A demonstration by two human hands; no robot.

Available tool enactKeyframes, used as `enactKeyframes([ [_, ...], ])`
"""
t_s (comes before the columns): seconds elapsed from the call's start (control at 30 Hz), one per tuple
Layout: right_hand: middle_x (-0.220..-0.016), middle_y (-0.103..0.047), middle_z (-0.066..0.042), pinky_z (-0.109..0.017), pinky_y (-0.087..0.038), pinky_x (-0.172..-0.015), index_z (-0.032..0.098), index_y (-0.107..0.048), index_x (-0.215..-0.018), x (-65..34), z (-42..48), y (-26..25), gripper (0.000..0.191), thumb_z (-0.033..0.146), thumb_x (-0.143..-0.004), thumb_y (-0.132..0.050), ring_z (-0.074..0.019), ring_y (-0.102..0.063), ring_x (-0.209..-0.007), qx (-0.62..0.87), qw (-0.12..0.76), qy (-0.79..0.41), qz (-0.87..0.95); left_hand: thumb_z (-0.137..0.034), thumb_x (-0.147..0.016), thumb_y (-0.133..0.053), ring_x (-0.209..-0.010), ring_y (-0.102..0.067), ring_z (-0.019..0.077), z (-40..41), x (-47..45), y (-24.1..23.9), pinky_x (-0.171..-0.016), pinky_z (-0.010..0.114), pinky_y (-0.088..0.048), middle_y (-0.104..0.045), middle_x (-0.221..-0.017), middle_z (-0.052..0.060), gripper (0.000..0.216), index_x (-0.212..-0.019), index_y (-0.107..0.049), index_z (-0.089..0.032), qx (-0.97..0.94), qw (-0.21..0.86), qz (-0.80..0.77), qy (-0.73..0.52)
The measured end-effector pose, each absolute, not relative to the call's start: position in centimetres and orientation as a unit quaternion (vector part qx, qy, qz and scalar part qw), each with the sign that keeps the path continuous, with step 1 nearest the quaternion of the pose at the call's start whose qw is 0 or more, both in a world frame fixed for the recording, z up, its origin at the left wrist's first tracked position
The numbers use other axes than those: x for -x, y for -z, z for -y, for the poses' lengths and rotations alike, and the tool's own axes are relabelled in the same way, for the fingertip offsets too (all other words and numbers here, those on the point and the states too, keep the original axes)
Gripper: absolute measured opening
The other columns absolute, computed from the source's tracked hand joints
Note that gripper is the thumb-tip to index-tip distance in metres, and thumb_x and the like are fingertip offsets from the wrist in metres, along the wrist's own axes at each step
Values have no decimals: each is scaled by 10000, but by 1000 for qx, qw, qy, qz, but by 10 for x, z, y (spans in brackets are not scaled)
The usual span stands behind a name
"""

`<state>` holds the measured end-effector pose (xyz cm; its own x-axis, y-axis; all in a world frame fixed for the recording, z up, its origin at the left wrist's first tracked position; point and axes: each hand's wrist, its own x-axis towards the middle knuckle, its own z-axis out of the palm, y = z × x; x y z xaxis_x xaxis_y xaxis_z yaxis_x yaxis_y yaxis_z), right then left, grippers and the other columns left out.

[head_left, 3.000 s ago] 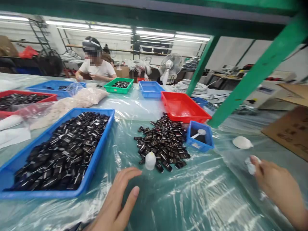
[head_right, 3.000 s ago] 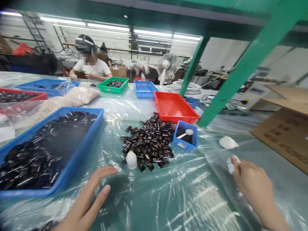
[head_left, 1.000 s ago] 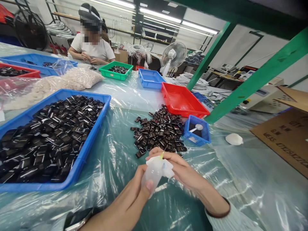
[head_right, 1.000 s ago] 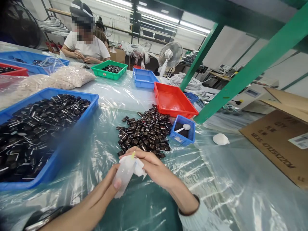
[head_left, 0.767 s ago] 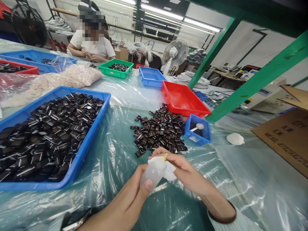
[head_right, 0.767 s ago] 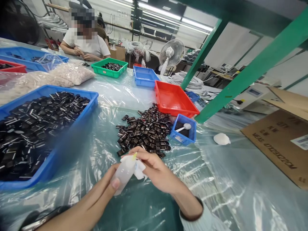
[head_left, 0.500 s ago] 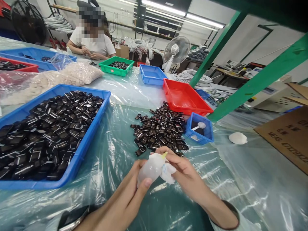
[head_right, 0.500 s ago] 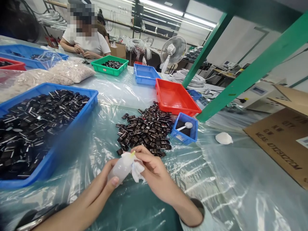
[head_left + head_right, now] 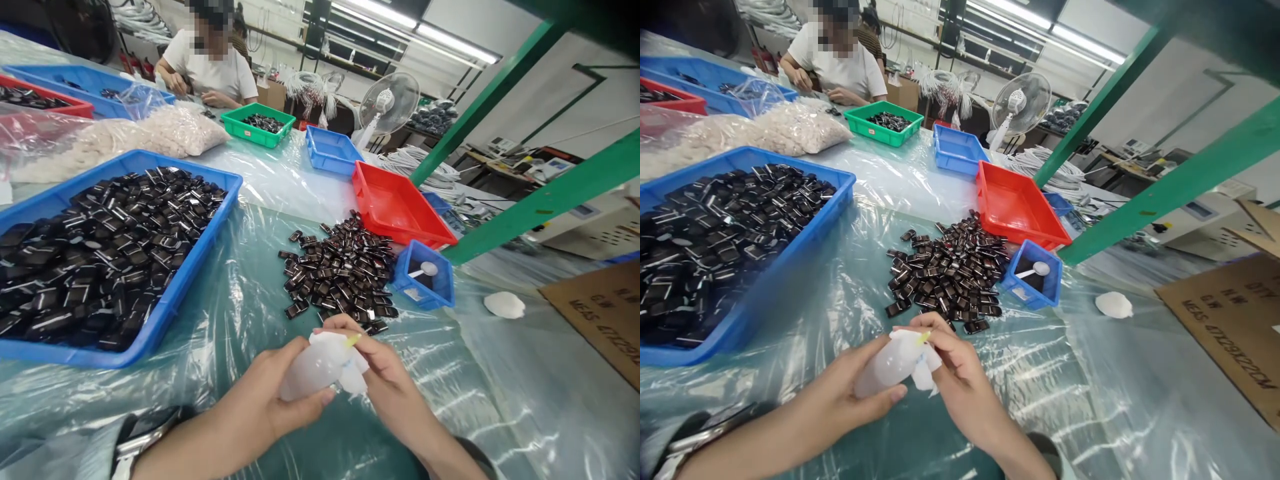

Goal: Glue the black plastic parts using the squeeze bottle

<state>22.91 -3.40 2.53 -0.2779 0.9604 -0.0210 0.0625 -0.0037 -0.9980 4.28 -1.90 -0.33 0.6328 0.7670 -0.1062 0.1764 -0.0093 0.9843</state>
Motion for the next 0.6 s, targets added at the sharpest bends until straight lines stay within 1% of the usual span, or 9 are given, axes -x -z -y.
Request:
enactKeyframes([
  [0.1, -1047, -537, -10, -197, -462, -746, 406, -727, -1058, -226, 35, -28, 240, 489, -915, -553, -142, -556, -932, 458, 403, -551, 570, -443, -912, -560, -641, -539, 181, 19, -44, 4, -505, 272, -371, -605, -780, 14, 278, -1022, -553, -188, -667, 595, -369, -252],
  [0.17, -1036, -525, -20, -191, -460, -700, 382, -736, -1060, -223, 35, -30, 250, 478, -915, -556, -143, -548, -899, 467, 398, -551, 566, -435, -928, -542, -659, -567, 191, 20, -41, 2, -530, 285, -397, -614, -797, 16, 253, -1008, -526, -196, -673, 579, -383, -256],
  [0.27, -1026, -515, -27, -194, -457, -674, 370, -746, -1051, -221, 34, -31, 243, 459, -913, -568, -150, -541, -886, 478, 397, -546, 561, -431, -971, -479, -839, -632, 225, 23, -34, -7, -687, 316, -496, -652, -949, 41, 226, -1066, -514, -229, -678, 586, -377, -234],
  [0.33, -1011, -526, -27, -211, -460, -740, 369, -750, -1044, -222, 33, -29, 223, 425, -917, -576, -161, -546, -921, 483, 398, -543, 559, -436, -990, -435, -942, -640, 231, 25, -29, -15, -776, 316, -521, -659, -1019, 45, 234, -1110, -528, -258, -678, 600, -358, -228],
  [0.37, -1007, -535, -27, -221, -457, -778, 368, -751, -1042, -222, 33, -29, 219, 409, -920, -574, -167, -551, -947, 485, 399, -542, 558, -439, -990, -429, -951, -643, 230, 25, -27, -19, -788, 311, -526, -664, -1020, 44, 239, -1116, -539, -269, -677, 605, -350, -229],
  [0.47, -1034, -557, -28, -233, -450, -825, 363, -751, -1045, -224, 32, -27, 218, 394, -923, -573, -174, -562, -981, 484, 401, -544, 556, -443, -977, -428, -857, -656, 233, 23, -26, -25, -751, 323, -532, -673, -929, 45, 253, -1086, -555, -255, -682, 595, -355, -234],
  [0.53, -1041, -556, -27, -231, -451, -794, 358, -754, -1033, -224, 32, -26, 213, 401, -915, -582, -171, -562, -958, 484, 405, -544, 552, -445, -969, -429, -810, -646, 235, 22, -29, -23, -723, 338, -523, -658, -918, 54, 260, -1055, -540, -227, -689, 581, -374, -220],
  [0.6, -984, -544, -21, -225, -446, -741, 361, -755, -1021, -222, 33, -26, 211, 420, -910, -585, -161, -549, -894, 482, 411, -545, 549, -472, -948, -465, -784, -624, 233, 22, -33, -15, -667, 336, -506, -634, -922, 62, 281, -1015, -522, -206, -691, 573, -389, -207],
])
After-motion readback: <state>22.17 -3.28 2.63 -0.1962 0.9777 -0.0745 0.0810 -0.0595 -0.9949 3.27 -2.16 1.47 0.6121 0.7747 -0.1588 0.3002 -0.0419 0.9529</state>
